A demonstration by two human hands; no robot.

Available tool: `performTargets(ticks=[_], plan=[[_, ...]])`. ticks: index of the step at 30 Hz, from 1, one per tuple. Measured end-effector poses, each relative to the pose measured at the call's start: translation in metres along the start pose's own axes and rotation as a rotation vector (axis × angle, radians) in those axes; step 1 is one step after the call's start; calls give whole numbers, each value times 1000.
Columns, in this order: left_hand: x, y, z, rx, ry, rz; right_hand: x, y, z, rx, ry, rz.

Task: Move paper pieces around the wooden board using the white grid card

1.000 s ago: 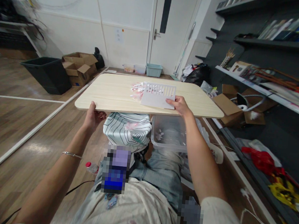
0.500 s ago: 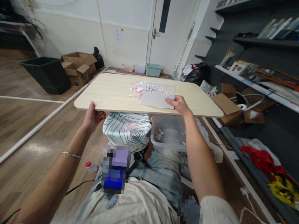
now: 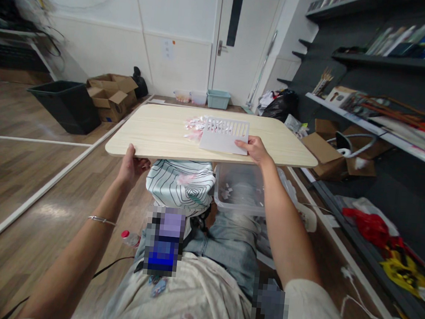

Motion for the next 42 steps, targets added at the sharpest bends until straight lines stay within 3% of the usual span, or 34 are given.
performTargets(ticks=[21, 29, 42], plan=[[-1, 0, 0, 8, -8, -10, -2, 2, -1, -6, 6, 9], [-4, 3, 0, -75, 25, -108, -4, 3, -3, 11, 14, 19], [-10, 5, 1, -78, 34, -167, -5, 5, -3, 12, 2, 9]])
Point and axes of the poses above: each hand's wrist, its own z-axis away from the middle knuckle, its own x-axis out of the palm, y = z × x, the point moved 2 cm from there along -z, towards the middle knuckle, and after that the axes turned 14 degrees about x, right-handed, at the moved point
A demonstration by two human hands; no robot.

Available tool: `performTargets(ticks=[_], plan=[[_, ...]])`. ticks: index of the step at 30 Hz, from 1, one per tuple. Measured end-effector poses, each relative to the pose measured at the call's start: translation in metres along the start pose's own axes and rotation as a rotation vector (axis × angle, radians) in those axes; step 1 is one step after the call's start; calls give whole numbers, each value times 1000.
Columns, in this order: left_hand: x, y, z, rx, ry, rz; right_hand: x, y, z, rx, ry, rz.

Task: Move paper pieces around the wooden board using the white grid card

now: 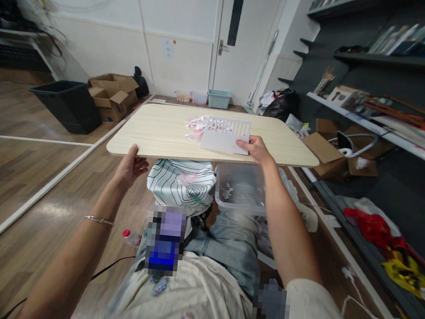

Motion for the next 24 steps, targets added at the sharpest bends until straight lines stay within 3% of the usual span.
performTargets(ticks=[8, 15, 19, 24], plan=[[9, -4, 0, 81, 32, 65, 3, -4, 3, 3, 17, 4], [-5, -1, 18, 84, 15, -32, 4, -4, 3, 5, 20, -1], [-13, 6, 17, 22, 10, -35, 4, -4, 3, 9, 16, -11], [-13, 10, -3, -91, -32, 47, 5, -5, 4, 5, 17, -14]])
Point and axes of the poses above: each hand's wrist, its own z-axis away from the middle knuckle, its own x-axis out of the palm, y = z × x, the point moved 2 cm from there along -z, towards the middle knuckle, and after that the axes turned 14 degrees about x, right-handed, at the moved point
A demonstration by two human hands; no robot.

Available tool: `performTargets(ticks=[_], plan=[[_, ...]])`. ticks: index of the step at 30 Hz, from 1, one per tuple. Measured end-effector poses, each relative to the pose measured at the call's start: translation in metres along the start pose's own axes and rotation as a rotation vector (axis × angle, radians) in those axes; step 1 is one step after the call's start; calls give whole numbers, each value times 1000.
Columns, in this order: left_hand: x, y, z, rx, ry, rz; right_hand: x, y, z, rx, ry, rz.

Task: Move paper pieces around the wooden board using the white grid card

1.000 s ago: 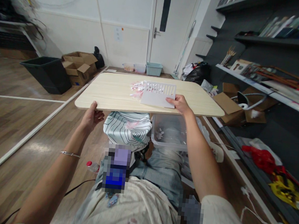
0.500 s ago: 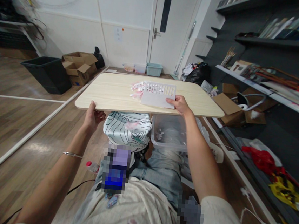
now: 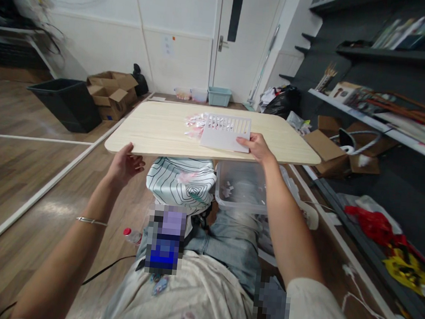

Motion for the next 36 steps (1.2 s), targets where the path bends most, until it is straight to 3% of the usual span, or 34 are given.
performTargets(ticks=[7, 11, 16, 33, 36], plan=[[5, -4, -6, 30, 27, 44, 2, -3, 3, -6, -9, 12], [12, -5, -1, 142, -28, 98, 2, -3, 2, -13, 3, 14], [18, -8, 2, 242, -5, 118, 0, -1, 1, -5, -6, 16], [19, -4, 1, 239, -21, 123, -2, 2, -1, -12, -4, 12], [15, -7, 10, 240, -24, 88, -1, 2, -1, -17, 0, 8]])
Point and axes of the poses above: each hand's wrist, its own z-axis away from the middle knuckle, its own x-axis out of the palm, y = z × x, the point moved 2 cm from there along -z, towards the middle knuckle, and after that the axes turned 14 degrees about x, right-handed, at the moved point
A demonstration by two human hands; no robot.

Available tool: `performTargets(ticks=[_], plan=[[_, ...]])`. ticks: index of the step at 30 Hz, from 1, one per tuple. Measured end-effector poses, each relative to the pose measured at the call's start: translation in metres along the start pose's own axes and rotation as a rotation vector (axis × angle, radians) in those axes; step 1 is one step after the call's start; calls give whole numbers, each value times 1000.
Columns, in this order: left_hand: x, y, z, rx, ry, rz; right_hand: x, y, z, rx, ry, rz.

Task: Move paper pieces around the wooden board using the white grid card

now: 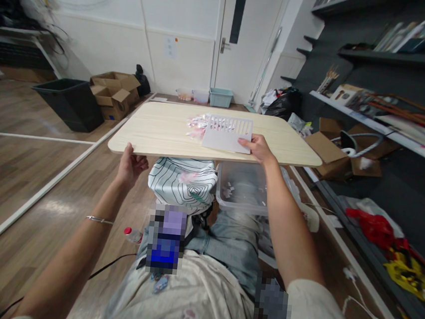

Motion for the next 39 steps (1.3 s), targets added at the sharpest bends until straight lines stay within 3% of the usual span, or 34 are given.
performTargets(ticks=[3, 6, 8, 10, 11, 14, 23, 39], plan=[[-18, -8, 35, -57, 37, -136, 0, -1, 0, 6, 5, 4], [-49, -19, 96, -89, 111, -267, 0, -1, 1, 16, -1, 1], [-65, -24, 140, -90, 35, -214, 1, -2, 1, 20, -6, -7], [-75, -30, 179, -237, -46, -202, 1, -2, 1, 20, -8, -14], [-78, -32, 195, -340, -29, -234, 1, -2, 1, 17, -7, -15], [-74, -38, 227, -514, -50, -292, 2, -3, 0, 1, -3, -17], [-51, -55, 253, -456, -59, -267, 2, -2, 0, -4, -16, -15], [-62, -64, 251, -427, -132, -339, 4, -4, 2, 3, -28, -14]])
Point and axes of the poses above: each hand's wrist, its own z-axis away from the middle knuckle, its own x-axis out of the palm, y = z × x, the point moved 2 cm from there along -z, towards the middle knuckle, and after that the axes turned 14 degrees about x, right-handed, at the moved point
